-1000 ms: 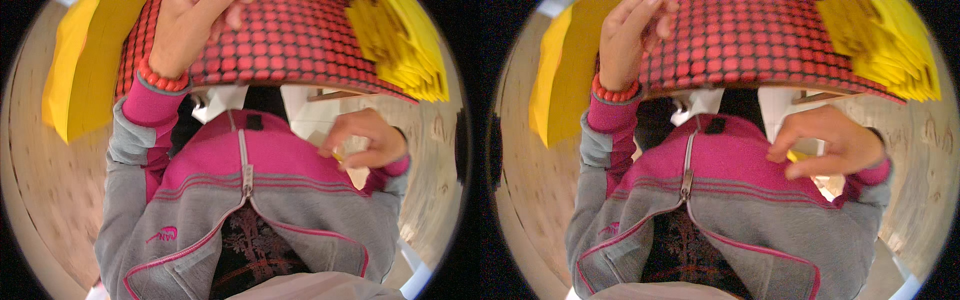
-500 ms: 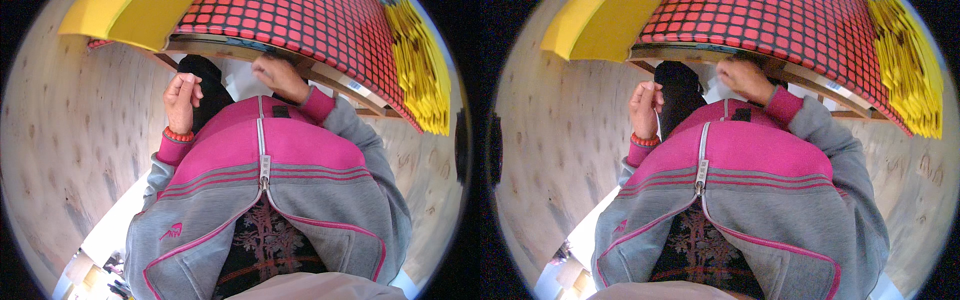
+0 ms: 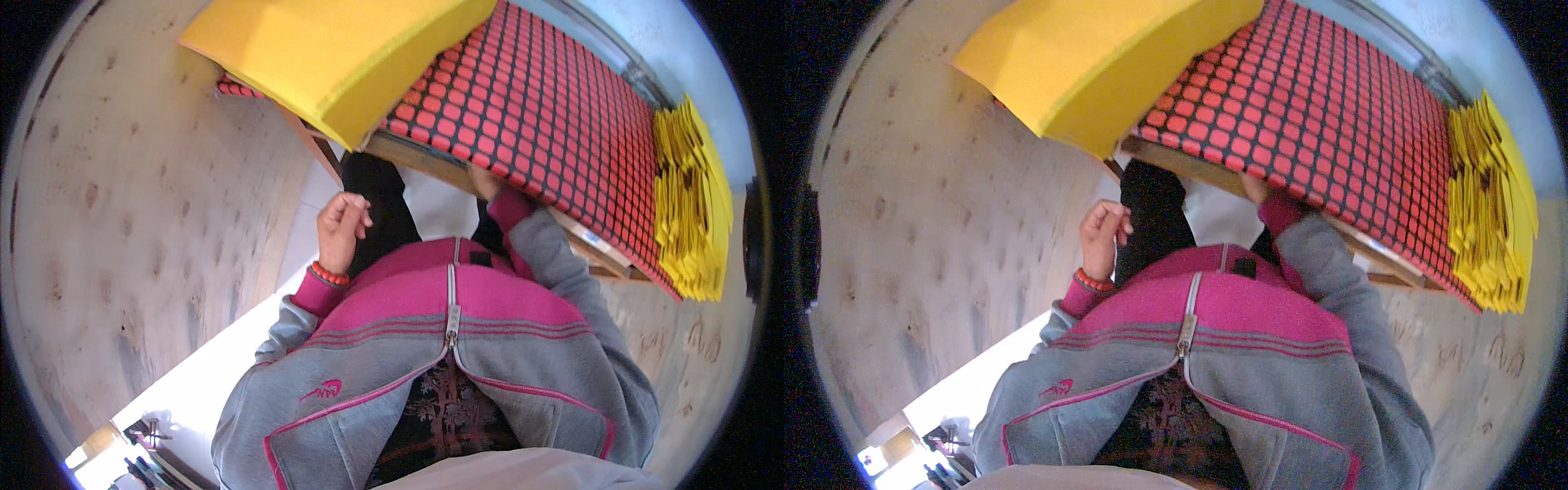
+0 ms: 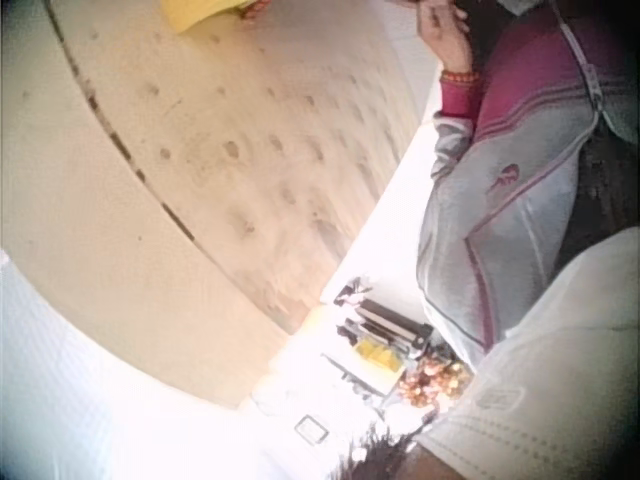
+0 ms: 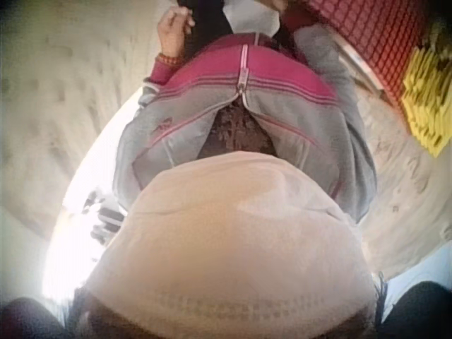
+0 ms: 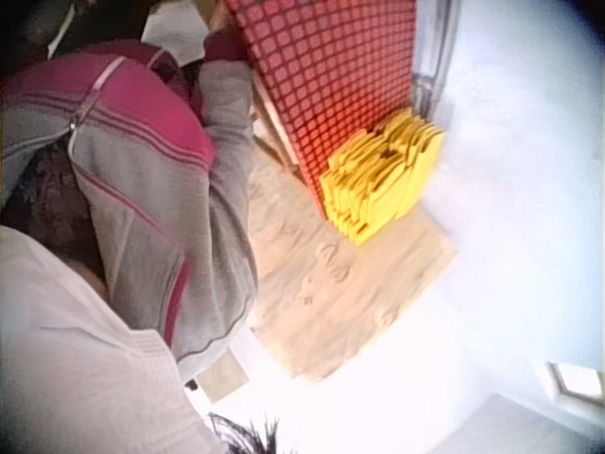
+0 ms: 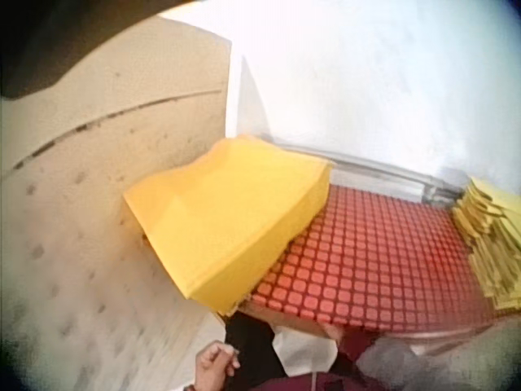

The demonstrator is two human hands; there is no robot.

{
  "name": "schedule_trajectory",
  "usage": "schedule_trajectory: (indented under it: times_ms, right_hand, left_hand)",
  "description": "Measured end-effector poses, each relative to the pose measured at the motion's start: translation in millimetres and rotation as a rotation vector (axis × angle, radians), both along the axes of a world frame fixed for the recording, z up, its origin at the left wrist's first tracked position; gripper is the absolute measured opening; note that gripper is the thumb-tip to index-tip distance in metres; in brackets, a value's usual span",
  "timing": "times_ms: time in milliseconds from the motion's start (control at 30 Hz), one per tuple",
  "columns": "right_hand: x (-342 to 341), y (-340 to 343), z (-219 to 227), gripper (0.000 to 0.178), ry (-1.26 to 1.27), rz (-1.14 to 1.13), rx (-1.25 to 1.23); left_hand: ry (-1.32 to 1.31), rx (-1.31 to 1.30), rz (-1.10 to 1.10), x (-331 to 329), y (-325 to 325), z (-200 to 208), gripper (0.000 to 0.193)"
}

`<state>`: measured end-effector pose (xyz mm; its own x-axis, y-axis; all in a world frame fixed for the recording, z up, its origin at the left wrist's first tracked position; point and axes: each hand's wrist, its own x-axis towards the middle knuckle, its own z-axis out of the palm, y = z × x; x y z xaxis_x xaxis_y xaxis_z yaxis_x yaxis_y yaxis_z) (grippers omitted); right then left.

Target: The person repeatedly folds yellow paper sheets by hand on a patterned table, pressing creases and stacking the folded pieces. The person handles the sheets one at a time, aligning edges and smoothing folds before placing them into a growing stack.

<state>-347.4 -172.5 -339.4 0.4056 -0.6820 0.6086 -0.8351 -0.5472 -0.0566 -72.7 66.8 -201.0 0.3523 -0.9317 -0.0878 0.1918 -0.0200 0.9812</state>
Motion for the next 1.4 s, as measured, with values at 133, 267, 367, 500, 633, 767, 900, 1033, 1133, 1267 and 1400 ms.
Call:
schedule_trajectory:
  times_ms: [133,267,367,500,633,767,900,1033,1133,1267,1400]
  right_hand:
    - [-9,9,-12,0.039,-0.269,0.074,0.285]
    - [-16,27,2,0.057,-0.326,0.087,0.526]
    - [-8,32,17,0.038,-0.246,-0.016,0.41]
    - [1,40,60,0.031,-0.133,0.109,0.139]
    - [0,81,135,0.019,-0.042,0.222,0.314]
    - [0,117,218,0.011,0.075,0.642,0.762]
    - [-3,121,295,0.009,-0.225,0.888,0.931]
    - [-10,60,354,0.009,-0.537,0.588,0.611]
    - [0,-27,372,0.02,-0.836,0.593,0.597]
    - [14,-124,373,0.03,-0.842,0.371,0.505]
    - [26,-166,377,0.037,-0.806,0.417,0.42]
  left_hand:
    - [0.032,0.005,-0.009,-3,-6,2,0.018]
    - [-0.029,0.053,0.014,1,-5,2,0.016]
    - [-0.063,0.027,0.044,12,0,7,0.016]
    - [-0.193,-0.012,0.19,37,7,31,0.015]
    - [-0.33,-0.191,0.357,69,11,81,0.015]
    - [-0.468,-0.394,0.53,84,-1,128,0.016]
    - [-0.538,-0.547,0.596,84,-27,152,0.016]
    - [-0.608,-0.617,0.538,83,-38,161,0.016]
    - [-0.769,-0.661,0.459,87,-45,172,0.02]
    - [-0.987,-0.637,0.332,99,-58,200,0.025]
    - [-1.113,-0.533,0.149,113,-71,228,0.031]
